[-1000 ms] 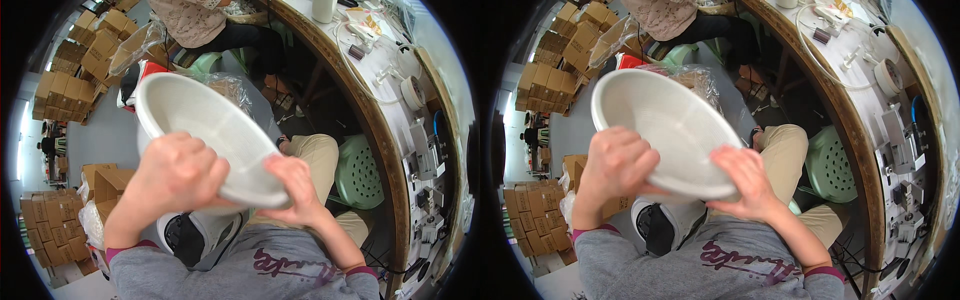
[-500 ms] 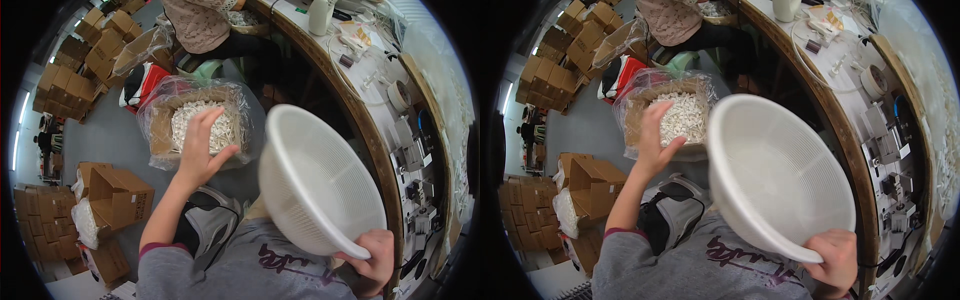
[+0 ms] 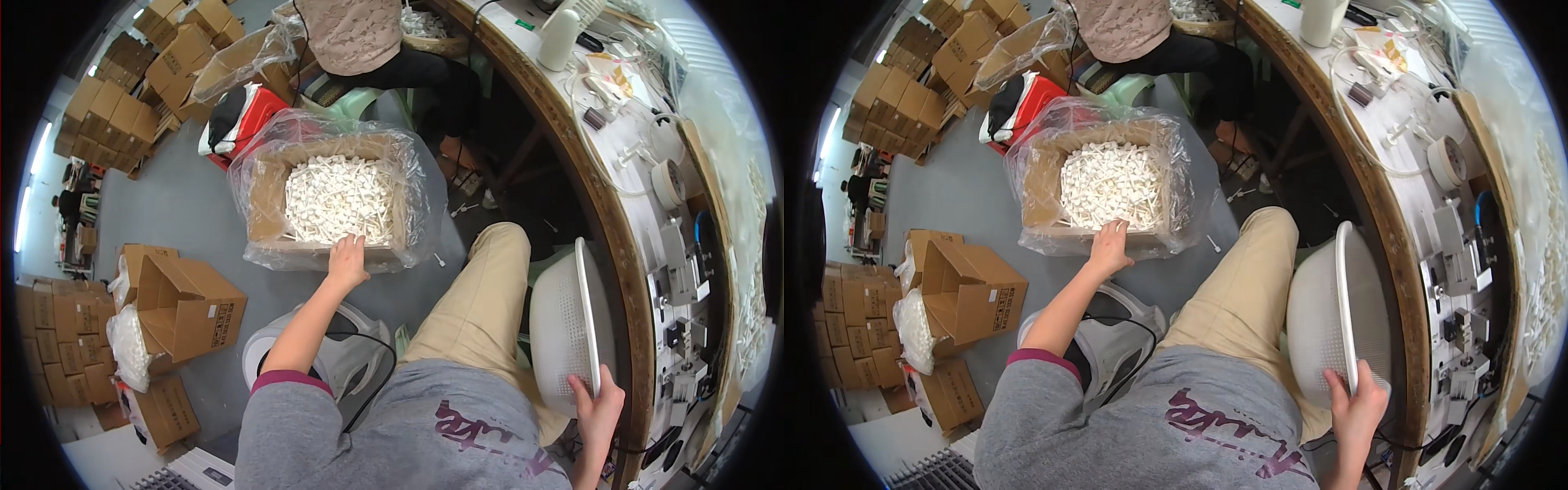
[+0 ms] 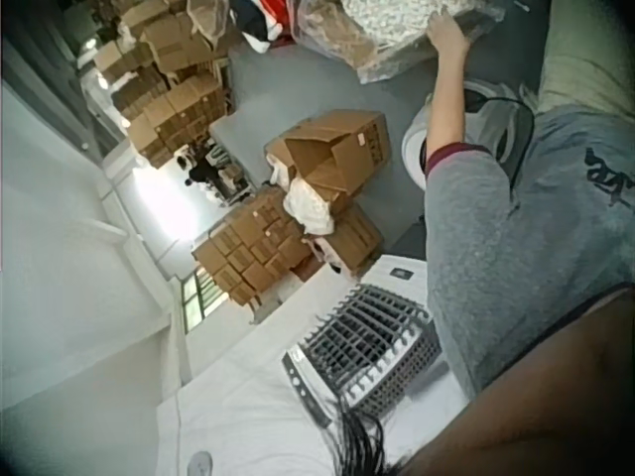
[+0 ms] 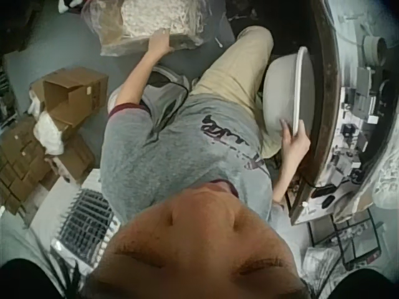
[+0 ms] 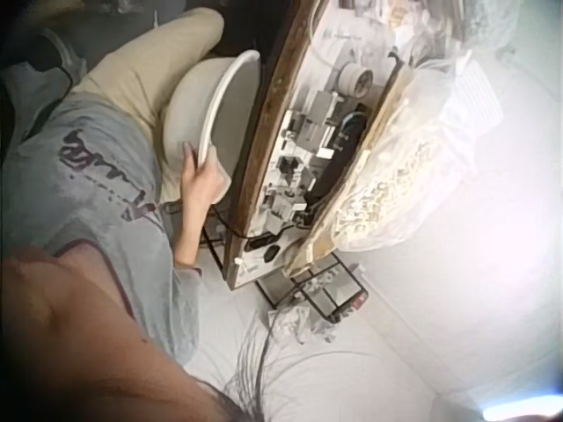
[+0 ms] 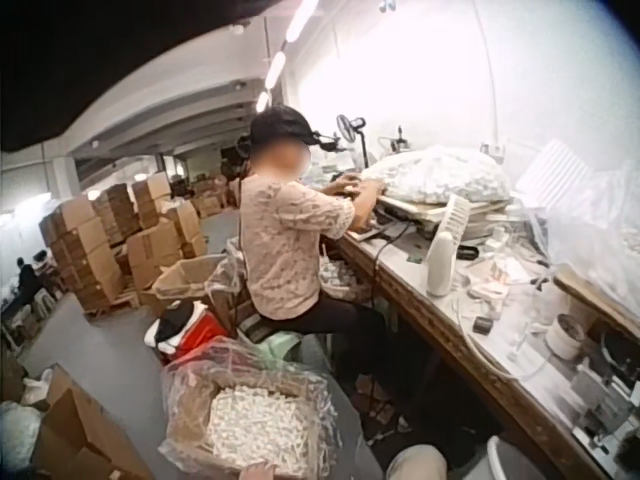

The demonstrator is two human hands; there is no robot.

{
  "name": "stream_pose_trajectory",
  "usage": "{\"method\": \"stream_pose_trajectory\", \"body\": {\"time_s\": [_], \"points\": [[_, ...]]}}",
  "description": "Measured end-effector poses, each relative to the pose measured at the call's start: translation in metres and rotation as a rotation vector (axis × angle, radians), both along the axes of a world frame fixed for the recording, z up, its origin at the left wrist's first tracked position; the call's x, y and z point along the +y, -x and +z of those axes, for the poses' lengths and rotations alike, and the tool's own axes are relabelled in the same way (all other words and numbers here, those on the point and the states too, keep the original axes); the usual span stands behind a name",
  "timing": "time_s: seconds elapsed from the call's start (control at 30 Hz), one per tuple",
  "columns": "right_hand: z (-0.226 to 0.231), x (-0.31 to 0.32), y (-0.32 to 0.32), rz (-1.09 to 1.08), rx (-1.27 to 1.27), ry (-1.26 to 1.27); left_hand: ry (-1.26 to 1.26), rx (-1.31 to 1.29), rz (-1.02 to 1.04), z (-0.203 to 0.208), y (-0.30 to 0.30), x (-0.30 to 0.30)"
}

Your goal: The recorder uses a machine to assemble small white plastic sprayer components, then transfers the finished parts into a larger container.

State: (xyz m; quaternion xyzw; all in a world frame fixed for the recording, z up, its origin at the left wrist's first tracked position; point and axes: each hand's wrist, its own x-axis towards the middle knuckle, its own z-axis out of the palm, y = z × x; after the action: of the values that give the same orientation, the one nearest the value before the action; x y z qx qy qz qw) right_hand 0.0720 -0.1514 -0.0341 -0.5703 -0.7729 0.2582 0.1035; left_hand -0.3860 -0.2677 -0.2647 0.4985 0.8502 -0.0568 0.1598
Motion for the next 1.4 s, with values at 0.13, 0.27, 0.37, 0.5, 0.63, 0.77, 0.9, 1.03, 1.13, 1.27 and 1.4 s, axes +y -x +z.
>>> {"method": "stream_pose_trajectory", "body": {"time_s": [0.13, 0.27, 0.37, 0.5, 0.63, 0.77, 0.9, 1.03, 1.13, 1.27, 1.4], "points": [[-0.06, 0.009, -0.014, -0.037, -0.205, -0.104, 0.041, 0.175, -0.072, -0.047, 0.026, -0.014], [-0.126, 0.009, -0.035, 0.035, -0.295, -0.279, 0.276, 0.07, 0.035, -0.068, 0.046, -0.004], [-0.168, 0.011, -0.047, 0.057, -0.363, -0.266, 0.223, 0.161, -0.066, -0.098, 0.058, -0.002], [-0.209, 0.017, -0.054, 0.05, -0.45, -0.189, 0.204, 0.183, -0.364, -0.103, 0.066, -0.001], [-0.233, 0.024, -0.061, 0.031, -0.452, -0.185, 0.184, 0.204, -0.457, -0.094, 0.051, -0.01], [-0.224, 0.026, -0.044, -0.047, -0.34, -0.085, 0.314, 0.11, -0.377, -0.071, 0.049, -0.011], [-0.189, 0.019, -0.007, 0.037, -0.24, -0.374, 0.164, -0.466, 0.096, -0.023, 0.071, 0.013], [-0.168, 0.023, 0.056, 0.217, 0.053, -0.374, -0.283, -0.135, 0.356, -0.037, 0.104, -0.018], [-0.166, 0.04, 0.129, 0.485, 0.235, -0.285, -0.477, 0.44, 0.552, -0.054, 0.133, -0.061], [-0.192, 0.066, 0.235, 0.571, 0.464, -0.039, -0.613, 0.339, 1.513, -0.059, 0.17, -0.089], [-0.217, 0.089, 0.308, 0.415, 0.308, 0.24, -0.896, -0.522, 1.827, -0.071, 0.192, -0.118]]}}
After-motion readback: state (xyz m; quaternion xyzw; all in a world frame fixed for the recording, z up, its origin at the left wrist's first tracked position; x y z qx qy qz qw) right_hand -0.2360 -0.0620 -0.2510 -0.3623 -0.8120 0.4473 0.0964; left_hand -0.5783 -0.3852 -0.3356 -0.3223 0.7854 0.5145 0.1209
